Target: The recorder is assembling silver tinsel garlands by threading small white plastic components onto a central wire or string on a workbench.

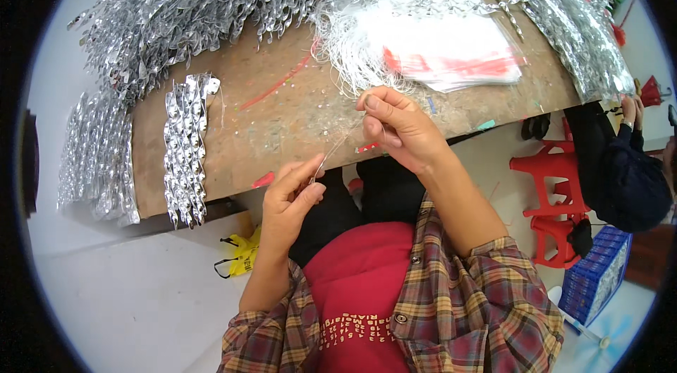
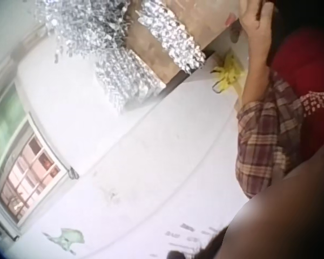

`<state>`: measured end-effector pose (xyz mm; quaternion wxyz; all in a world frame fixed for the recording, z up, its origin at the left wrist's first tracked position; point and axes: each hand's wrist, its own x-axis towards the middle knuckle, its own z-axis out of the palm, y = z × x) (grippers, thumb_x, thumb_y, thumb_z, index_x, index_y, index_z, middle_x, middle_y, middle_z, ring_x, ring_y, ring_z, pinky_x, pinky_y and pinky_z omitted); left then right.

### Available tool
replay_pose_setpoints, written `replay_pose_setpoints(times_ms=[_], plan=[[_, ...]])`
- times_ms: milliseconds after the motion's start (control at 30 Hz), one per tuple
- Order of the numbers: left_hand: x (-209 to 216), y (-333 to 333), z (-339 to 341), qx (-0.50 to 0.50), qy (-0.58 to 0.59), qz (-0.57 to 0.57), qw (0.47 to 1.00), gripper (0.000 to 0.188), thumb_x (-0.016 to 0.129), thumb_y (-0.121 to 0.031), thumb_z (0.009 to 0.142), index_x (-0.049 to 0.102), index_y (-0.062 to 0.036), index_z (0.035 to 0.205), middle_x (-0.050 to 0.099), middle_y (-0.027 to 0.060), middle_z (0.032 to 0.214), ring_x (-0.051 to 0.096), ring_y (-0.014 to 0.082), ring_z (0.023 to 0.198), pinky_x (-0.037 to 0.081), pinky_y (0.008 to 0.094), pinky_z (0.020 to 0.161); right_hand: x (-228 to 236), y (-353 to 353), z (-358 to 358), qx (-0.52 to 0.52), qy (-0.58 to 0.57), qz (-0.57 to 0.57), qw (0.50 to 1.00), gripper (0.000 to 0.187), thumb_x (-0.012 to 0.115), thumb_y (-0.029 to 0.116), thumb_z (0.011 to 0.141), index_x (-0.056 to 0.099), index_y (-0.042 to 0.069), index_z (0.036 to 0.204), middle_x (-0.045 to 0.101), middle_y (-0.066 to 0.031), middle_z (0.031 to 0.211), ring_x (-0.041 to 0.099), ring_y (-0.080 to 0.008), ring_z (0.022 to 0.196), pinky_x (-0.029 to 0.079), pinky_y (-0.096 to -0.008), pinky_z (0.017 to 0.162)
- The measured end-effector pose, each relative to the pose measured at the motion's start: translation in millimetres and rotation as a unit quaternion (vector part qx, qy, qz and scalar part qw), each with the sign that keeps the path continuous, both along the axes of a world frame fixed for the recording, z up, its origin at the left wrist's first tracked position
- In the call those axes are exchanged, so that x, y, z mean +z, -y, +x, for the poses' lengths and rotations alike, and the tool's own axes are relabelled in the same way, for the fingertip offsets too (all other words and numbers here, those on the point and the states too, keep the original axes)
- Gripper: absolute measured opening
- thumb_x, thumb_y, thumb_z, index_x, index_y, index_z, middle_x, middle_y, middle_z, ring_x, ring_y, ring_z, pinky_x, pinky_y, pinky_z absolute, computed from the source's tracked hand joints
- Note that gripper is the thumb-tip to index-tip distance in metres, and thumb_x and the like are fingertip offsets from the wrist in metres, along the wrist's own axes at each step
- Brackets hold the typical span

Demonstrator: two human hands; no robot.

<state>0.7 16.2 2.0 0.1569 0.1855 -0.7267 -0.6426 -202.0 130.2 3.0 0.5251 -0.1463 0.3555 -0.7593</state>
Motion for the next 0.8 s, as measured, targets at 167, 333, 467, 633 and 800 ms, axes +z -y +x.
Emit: replay_pose_setpoints(times_ms=[167,333,467,633,800], plan=[[-3.7,-2.7,4.7,-0.009,-0.005,0.029,1.0,0.039,0.061,-0.002,0.082,0.056,-0.0039,0.121,0.053,0.0045,0.099,0.051,0.0084,0.079,0.044,0.0195,0.067,-4.5,-0.7,1.7,-0.002,0.017,-0.035,0.999,0.015,0.054,0.019,0.091,0.058,0.004,0.093,0.056,-0.0004,0.063,0.032,-0.0013,0.043,0.024,-0.0143,0.04],[-5.9,-3.1,4.1,-0.017,-0.009,0.048,0.999,0.039,0.061,-0.002,0.082,0.056,-0.004,0.12,0.053,0.0048,0.1,0.051,0.0085,0.08,0.044,0.0194,0.067,-5.7,-2.0,-0.4,0.0,0.008,-0.021,1.0,0.015,0.054,0.018,0.091,0.058,0.005,0.093,0.056,-0.0016,0.065,0.033,-0.0015,0.045,0.024,-0.0142,0.04],[-5.4,-1.0,2.9,-0.061,0.007,0.09,0.994,0.038,0.059,-0.005,0.084,0.054,-0.0036,0.122,0.054,0.005,0.1,0.052,0.0092,0.082,0.045,0.0213,0.07,3.1,-0.1,1.1,0.002,-0.019,0.011,1.0,0.016,0.055,0.022,0.09,0.056,0.007,0.091,0.054,0.0017,0.061,0.03,-0.0015,0.04,0.029,-0.0163,0.048],[-8.8,3.8,-13.0,-0.194,0.004,0.271,0.943,0.037,0.057,-0.009,0.087,0.048,-0.0015,0.122,0.056,0.0062,0.099,0.054,0.0111,0.089,0.046,0.0242,0.075,8.0,3.0,14.4,0.069,-0.073,0.04,0.994,0.014,0.056,0.017,0.089,0.057,0.003,0.091,0.059,-0.0032,0.066,0.042,-0.0027,0.046,0.026,-0.013,0.04],[5.8,1.8,-31.3,-0.081,-0.033,0.382,0.92,0.024,0.057,-0.016,0.089,0.052,-0.0003,0.107,0.059,0.0048,0.088,0.058,0.009,0.075,0.047,0.0216,0.068,17.5,5.5,16.5,0.1,-0.106,0.052,0.988,0.013,0.057,0.015,0.088,0.057,0.002,0.091,0.059,-0.0046,0.067,0.048,-0.0031,0.05,0.027,-0.013,0.039]])
